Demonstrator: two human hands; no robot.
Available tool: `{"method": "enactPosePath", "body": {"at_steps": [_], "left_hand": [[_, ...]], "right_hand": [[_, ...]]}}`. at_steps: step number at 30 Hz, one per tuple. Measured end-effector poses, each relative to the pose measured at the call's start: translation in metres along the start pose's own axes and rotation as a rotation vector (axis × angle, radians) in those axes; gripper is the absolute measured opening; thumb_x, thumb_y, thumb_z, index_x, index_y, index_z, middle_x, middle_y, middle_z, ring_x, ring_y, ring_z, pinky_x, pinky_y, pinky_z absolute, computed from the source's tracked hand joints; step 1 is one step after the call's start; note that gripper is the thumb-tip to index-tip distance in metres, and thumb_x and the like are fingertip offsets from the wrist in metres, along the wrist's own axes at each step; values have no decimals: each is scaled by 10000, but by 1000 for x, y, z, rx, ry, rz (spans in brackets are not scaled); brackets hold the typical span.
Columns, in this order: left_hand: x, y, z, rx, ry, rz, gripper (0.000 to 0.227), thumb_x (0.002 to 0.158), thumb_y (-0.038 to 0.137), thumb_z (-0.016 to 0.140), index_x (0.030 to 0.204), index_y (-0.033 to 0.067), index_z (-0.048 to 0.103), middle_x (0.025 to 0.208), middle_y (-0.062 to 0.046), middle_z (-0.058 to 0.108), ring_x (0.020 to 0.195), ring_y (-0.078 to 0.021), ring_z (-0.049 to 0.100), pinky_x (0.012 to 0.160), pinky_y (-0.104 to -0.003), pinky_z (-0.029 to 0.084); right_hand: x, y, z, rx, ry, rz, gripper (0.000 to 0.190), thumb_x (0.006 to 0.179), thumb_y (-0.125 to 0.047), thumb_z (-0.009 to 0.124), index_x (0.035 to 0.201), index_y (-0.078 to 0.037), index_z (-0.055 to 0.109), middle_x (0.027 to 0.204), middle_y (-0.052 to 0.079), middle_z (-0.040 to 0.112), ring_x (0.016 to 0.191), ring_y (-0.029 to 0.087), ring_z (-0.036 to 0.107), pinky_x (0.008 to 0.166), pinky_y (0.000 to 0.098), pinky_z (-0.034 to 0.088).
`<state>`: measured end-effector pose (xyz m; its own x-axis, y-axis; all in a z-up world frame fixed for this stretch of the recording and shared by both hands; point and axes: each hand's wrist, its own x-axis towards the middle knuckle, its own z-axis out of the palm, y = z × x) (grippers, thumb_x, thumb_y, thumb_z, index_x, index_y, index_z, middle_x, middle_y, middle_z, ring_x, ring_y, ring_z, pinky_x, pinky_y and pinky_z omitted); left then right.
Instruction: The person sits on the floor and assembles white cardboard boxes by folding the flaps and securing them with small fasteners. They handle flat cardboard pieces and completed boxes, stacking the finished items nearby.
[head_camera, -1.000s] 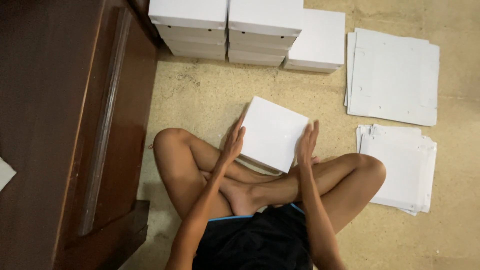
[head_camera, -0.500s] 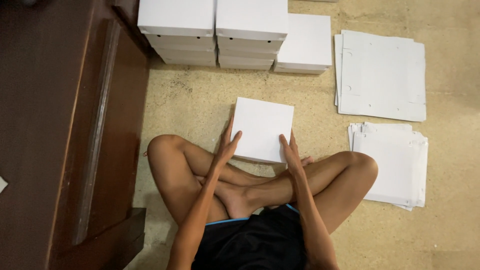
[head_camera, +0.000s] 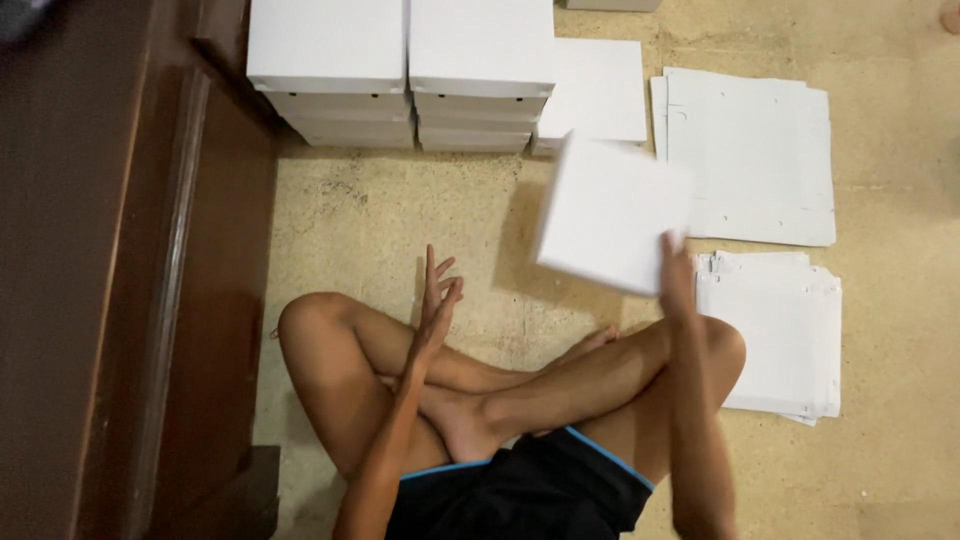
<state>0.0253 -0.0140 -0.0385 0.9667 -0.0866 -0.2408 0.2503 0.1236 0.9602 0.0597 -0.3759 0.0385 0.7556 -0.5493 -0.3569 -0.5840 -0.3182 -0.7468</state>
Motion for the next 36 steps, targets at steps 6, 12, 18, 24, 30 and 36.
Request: {"method": "enactPosePath", "body": {"at_steps": [6,12,18,24,30,36], "left_hand": [[23,-37,1,-7,33,40,943,965,355,613,1589,230,-82,1496,-293,301,1219,-403,513,940,-494,476],[37,-71,-4,10,56,19,993,923,353,666,1596,241,-56,1464,-267,348,1159,-381,568,888,-451,518],[39,-57,-2,-72,84,-30,1030,898,359,682,1595,215,-63,1482,-260,292,1130,-345,563,864,-434,520],[41,-35,2,-32,93,-88,997,874,360,670,1578,254,-29,1485,-194,333,1101,-278,597,900,-435,513],[38,-24,3,25,101,-107,906,859,386,634,1549,302,53,1465,-112,405,1030,-175,619,909,-377,508],[36,-21,4,14,104,-101,891,865,339,638,1551,300,71,1457,-114,408,1020,-174,613,906,-362,519]], "right_hand": [[93,-63,-40,143,-7,-350,634,1147,-362,432,1544,36,140,1551,345,188,1449,441,235,1179,553,248],[186,-111,-9,236,-48,-398,666,1154,-380,547,1560,-97,101,1473,465,186,1395,588,236,1079,717,235],[244,-145,26,81,-94,-516,515,1097,-346,564,1457,-86,303,1268,423,491,1154,551,546,872,658,483],[247,-169,52,-44,-197,-297,595,916,-437,499,1468,-292,331,1320,130,466,1097,225,521,881,328,473],[228,-167,51,43,-230,-367,618,938,-427,470,1497,-236,285,1419,130,439,1241,235,447,982,349,446],[231,-151,45,121,-305,-487,799,1011,-587,350,1556,-109,14,1645,144,22,1523,337,167,1213,477,157]]}}
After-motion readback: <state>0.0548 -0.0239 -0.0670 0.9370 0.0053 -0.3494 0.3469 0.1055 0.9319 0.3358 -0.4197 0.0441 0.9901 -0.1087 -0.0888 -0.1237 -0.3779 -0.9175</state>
